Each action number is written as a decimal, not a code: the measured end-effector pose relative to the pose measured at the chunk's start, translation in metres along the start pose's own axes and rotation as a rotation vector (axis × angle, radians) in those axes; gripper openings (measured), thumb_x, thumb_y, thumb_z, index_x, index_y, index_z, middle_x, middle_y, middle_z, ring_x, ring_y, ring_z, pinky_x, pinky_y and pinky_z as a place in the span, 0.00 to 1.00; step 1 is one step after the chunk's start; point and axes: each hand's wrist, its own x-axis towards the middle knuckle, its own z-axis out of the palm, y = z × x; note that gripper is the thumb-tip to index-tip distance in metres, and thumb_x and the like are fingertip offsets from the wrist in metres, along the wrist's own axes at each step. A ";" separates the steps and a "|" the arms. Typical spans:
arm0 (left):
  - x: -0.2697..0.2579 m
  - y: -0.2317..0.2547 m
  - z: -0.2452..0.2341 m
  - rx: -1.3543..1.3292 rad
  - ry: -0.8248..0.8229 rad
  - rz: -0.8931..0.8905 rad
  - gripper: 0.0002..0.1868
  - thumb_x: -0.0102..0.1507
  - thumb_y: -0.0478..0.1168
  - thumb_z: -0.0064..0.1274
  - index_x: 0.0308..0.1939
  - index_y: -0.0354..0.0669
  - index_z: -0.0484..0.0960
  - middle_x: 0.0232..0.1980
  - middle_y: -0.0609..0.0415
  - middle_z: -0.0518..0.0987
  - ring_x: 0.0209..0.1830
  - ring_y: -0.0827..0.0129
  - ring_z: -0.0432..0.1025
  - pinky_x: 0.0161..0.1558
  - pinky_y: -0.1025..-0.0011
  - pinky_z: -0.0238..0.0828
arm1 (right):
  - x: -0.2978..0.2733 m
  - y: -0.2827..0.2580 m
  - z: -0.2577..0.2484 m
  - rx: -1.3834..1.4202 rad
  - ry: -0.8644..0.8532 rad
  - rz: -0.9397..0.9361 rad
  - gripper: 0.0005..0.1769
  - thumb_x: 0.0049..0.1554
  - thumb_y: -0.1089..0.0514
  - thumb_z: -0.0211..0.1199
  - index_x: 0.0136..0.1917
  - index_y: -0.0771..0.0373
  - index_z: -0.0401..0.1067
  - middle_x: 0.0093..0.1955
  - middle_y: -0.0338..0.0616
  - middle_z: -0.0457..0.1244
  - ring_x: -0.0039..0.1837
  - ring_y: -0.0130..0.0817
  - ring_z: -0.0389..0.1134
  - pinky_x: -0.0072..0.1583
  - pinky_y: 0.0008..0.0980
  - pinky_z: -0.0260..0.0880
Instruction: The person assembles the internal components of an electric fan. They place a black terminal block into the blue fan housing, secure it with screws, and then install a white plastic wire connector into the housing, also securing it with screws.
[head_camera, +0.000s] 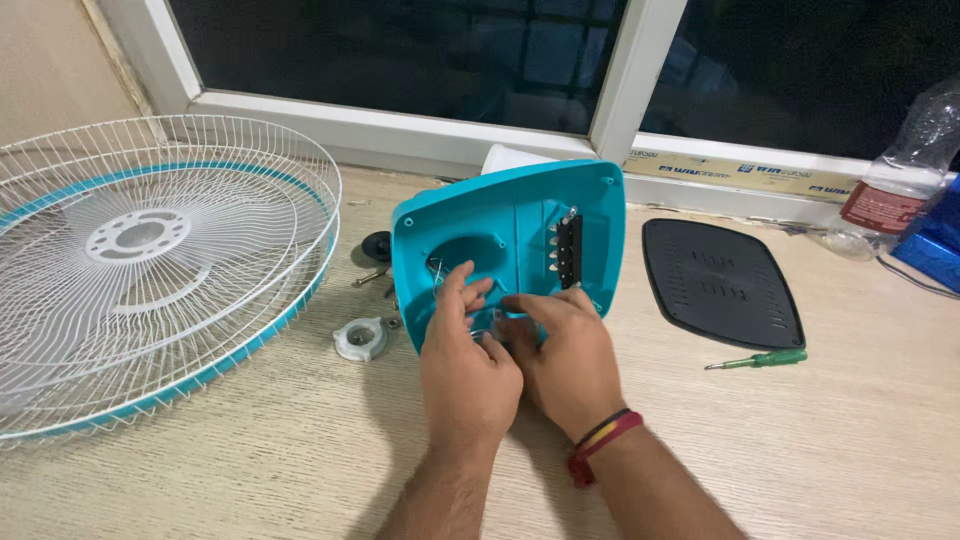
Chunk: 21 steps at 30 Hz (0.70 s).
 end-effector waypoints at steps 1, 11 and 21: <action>-0.001 -0.001 0.000 -0.004 0.014 0.016 0.35 0.58 0.23 0.46 0.69 0.42 0.64 0.62 0.48 0.78 0.63 0.57 0.73 0.60 0.61 0.71 | 0.000 -0.001 0.001 -0.033 0.003 -0.057 0.12 0.52 0.57 0.71 0.49 0.61 0.81 0.46 0.46 0.73 0.53 0.44 0.68 0.55 0.41 0.68; -0.002 -0.013 0.006 0.103 0.087 0.204 0.26 0.60 0.24 0.44 0.62 0.40 0.75 0.56 0.47 0.81 0.58 0.54 0.75 0.57 0.58 0.72 | 0.000 0.000 -0.005 0.032 0.057 -0.011 0.05 0.48 0.62 0.72 0.40 0.55 0.83 0.44 0.36 0.74 0.53 0.38 0.69 0.57 0.38 0.67; -0.003 -0.013 0.007 0.289 0.117 0.382 0.31 0.54 0.25 0.46 0.63 0.39 0.76 0.61 0.47 0.78 0.64 0.52 0.69 0.64 0.51 0.61 | 0.008 0.006 -0.006 0.108 0.105 -0.107 0.07 0.47 0.67 0.74 0.39 0.57 0.81 0.43 0.35 0.73 0.52 0.35 0.72 0.53 0.35 0.73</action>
